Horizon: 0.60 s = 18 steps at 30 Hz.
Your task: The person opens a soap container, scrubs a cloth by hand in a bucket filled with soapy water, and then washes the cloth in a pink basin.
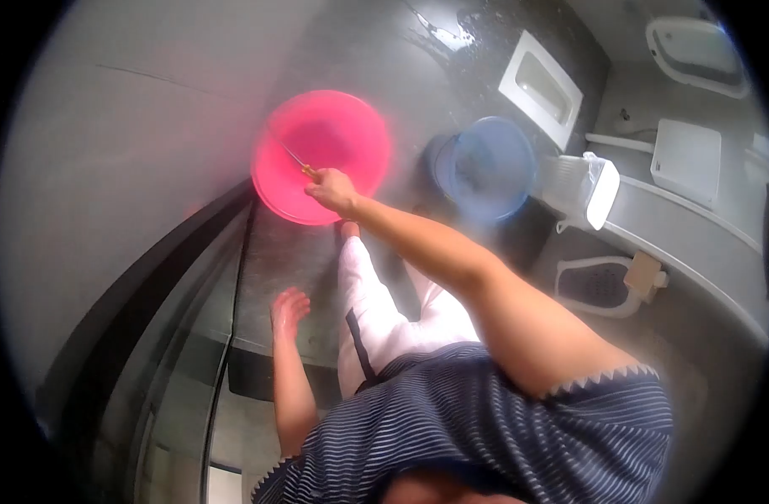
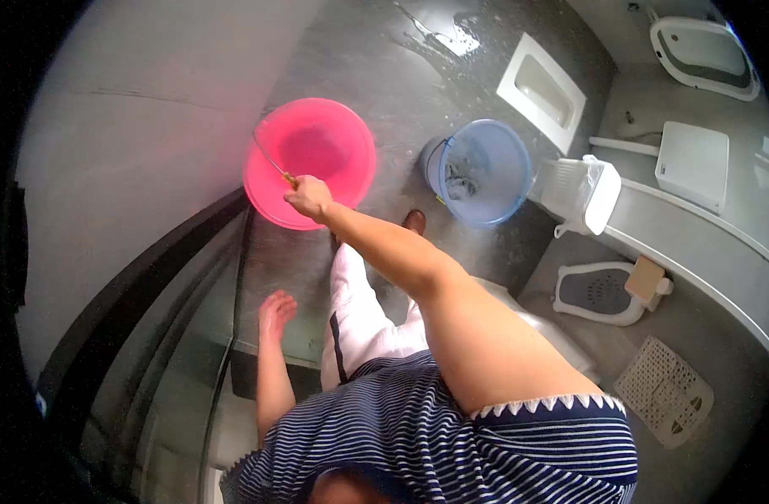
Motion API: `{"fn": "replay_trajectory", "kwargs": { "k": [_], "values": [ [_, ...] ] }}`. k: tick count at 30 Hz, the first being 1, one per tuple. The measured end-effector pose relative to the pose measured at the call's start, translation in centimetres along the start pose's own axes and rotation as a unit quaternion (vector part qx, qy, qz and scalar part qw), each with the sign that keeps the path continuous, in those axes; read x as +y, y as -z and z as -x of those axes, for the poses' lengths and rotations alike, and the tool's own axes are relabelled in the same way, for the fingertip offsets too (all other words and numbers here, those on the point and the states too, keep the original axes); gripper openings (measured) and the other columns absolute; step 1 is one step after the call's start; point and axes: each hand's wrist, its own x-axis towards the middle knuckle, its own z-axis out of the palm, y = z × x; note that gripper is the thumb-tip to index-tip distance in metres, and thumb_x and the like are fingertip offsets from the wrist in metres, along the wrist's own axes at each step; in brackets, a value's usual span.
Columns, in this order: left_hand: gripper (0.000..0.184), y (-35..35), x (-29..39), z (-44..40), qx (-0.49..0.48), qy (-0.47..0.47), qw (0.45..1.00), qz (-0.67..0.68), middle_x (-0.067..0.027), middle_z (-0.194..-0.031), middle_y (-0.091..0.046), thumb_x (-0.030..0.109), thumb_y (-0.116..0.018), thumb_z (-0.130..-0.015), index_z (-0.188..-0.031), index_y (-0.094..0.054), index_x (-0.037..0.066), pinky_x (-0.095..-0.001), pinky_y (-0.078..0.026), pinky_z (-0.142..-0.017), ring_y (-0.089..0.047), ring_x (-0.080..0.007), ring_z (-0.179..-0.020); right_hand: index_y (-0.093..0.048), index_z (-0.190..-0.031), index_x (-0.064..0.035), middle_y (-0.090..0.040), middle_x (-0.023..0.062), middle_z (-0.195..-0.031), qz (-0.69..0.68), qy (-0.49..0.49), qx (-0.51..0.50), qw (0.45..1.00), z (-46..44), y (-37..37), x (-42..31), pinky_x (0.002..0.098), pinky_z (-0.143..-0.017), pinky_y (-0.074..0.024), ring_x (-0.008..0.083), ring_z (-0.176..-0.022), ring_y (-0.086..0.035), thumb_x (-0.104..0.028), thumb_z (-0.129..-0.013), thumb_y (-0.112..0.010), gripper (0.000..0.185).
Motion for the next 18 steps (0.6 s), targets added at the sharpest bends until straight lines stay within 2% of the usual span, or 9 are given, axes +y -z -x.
{"fn": "replay_trajectory", "kwargs": {
  "k": [2,4,8,10,12,13,16,17,18],
  "values": [
    [0.034,0.9,0.0,-0.4,0.001,0.008,0.999,-0.036,-0.0094,-0.088,-0.059,0.012,-0.056,-0.079,-0.111,-0.047,0.002,-0.0303,-0.048,-0.061,-0.059,-0.0192,-0.073,-0.061,-0.083,-0.0013,-0.060,0.0211,-0.077,0.002,-0.022,-0.011,1.000,-1.9,-1.2,-1.6,0.0395,-0.071,-0.0463,0.0338,-0.077,-0.060,-0.027,-0.068,-0.054,0.030],
    [0.031,-2.7,1.5,2.2,0.010,-0.013,0.997,-0.074,-0.0086,-0.088,-0.059,0.012,-0.056,-0.079,-0.108,-0.049,0.003,-0.0301,-0.048,-0.061,-0.059,-0.0187,-0.073,-0.062,-0.083,-0.0017,-0.061,0.0208,-0.080,-0.024,-0.006,-0.024,0.999,-1.9,1.6,-2.4,0.0389,-0.073,-0.0465,0.0333,-0.078,-0.060,-0.027,-0.068,-0.054,0.030],
    [0.028,-7.4,5.7,1.1,-0.016,-0.082,0.992,-0.094,-0.0062,-0.087,-0.059,0.015,-0.055,-0.081,-0.106,-0.049,0.006,-0.0284,-0.047,-0.060,-0.059,-0.0172,-0.075,-0.061,-0.093,-0.0047,-0.061,0.0191,-0.090,-0.063,0.127,-0.061,0.988,-1.7,-2.2,-1.2,0.0392,-0.075,-0.0462,0.0321,-0.085,-0.060,-0.029,-0.070,-0.055,0.034],
    [0.033,-10.3,8.2,-0.5,-0.082,-0.162,0.983,0.038,-0.0059,-0.087,-0.058,0.027,-0.051,-0.085,-0.110,-0.047,0.006,-0.0307,-0.046,-0.066,-0.057,-0.0167,-0.080,-0.057,-0.100,-0.0060,-0.057,0.0140,-0.110,-0.002,0.138,-0.163,0.977,-0.1,-1.7,-1.3,0.0364,-0.083,-0.0436,0.0315,-0.093,-0.057,-0.032,-0.081,-0.052,0.033],
    [0.045,-12.6,11.0,-1.0,-0.108,-0.171,0.973,0.111,-0.0080,-0.089,-0.057,0.040,-0.046,-0.087,-0.115,-0.043,0.006,-0.0342,-0.043,-0.075,-0.054,-0.0189,-0.087,-0.056,-0.103,-0.0091,-0.057,0.0131,-0.107,0.152,0.160,-0.286,0.933,2.7,0.9,-1.4,0.0384,-0.084,-0.0420,0.0320,-0.100,-0.053,-0.036,-0.083,-0.046,0.035],
    [0.051,-12.1,11.8,-1.5,-0.083,-0.156,0.979,0.103,-0.0110,-0.095,-0.055,0.043,-0.049,-0.085,-0.117,-0.040,0.004,-0.0371,-0.039,-0.081,-0.052,-0.0217,-0.092,-0.056,-0.103,-0.0097,-0.056,0.0136,-0.106,0.111,0.158,-0.305,0.933,3.9,1.1,-0.5,0.0389,-0.084,-0.0414,0.0322,-0.101,-0.052,-0.037,-0.083,-0.045,0.035],
    [0.048,-11.8,10.5,-3.6,0.053,-0.127,0.990,0.023,-0.0126,-0.095,-0.054,0.043,-0.055,-0.081,-0.112,-0.046,0.007,-0.0381,-0.040,-0.080,-0.053,-0.0239,-0.088,-0.061,-0.095,-0.0084,-0.059,0.0146,-0.101,0.023,0.134,-0.305,0.943,4.5,3.0,7.8,0.0482,-0.083,-0.0377,0.0304,-0.099,-0.054,-0.037,-0.081,-0.047,0.035],
    [0.045,-11.2,10.1,-4.0,0.117,-0.119,0.986,0.018,-0.0135,-0.097,-0.054,0.037,-0.059,-0.080,-0.112,-0.046,0.008,-0.0397,-0.042,-0.077,-0.054,-0.0263,-0.087,-0.058,-0.101,-0.0089,-0.059,0.0146,-0.101,0.086,0.097,-0.275,0.953,5.4,5.9,9.8,0.0423,-0.086,-0.0389,0.0304,-0.098,-0.054,-0.036,-0.082,-0.047,0.035],
    [0.041,-9.9,9.2,-5.0,0.193,-0.116,0.974,0.009,-0.0120,-0.096,-0.054,0.031,-0.059,-0.080,-0.112,-0.047,0.008,-0.0389,-0.042,-0.073,-0.053,-0.0246,-0.085,-0.057,-0.105,-0.0082,-0.060,0.0141,-0.100,-0.004,0.099,-0.202,0.974,6.7,8.1,13.7,0.0382,-0.086,-0.0403,0.0293,-0.097,-0.054,-0.035,-0.083,-0.048,0.036]
  ]
}}
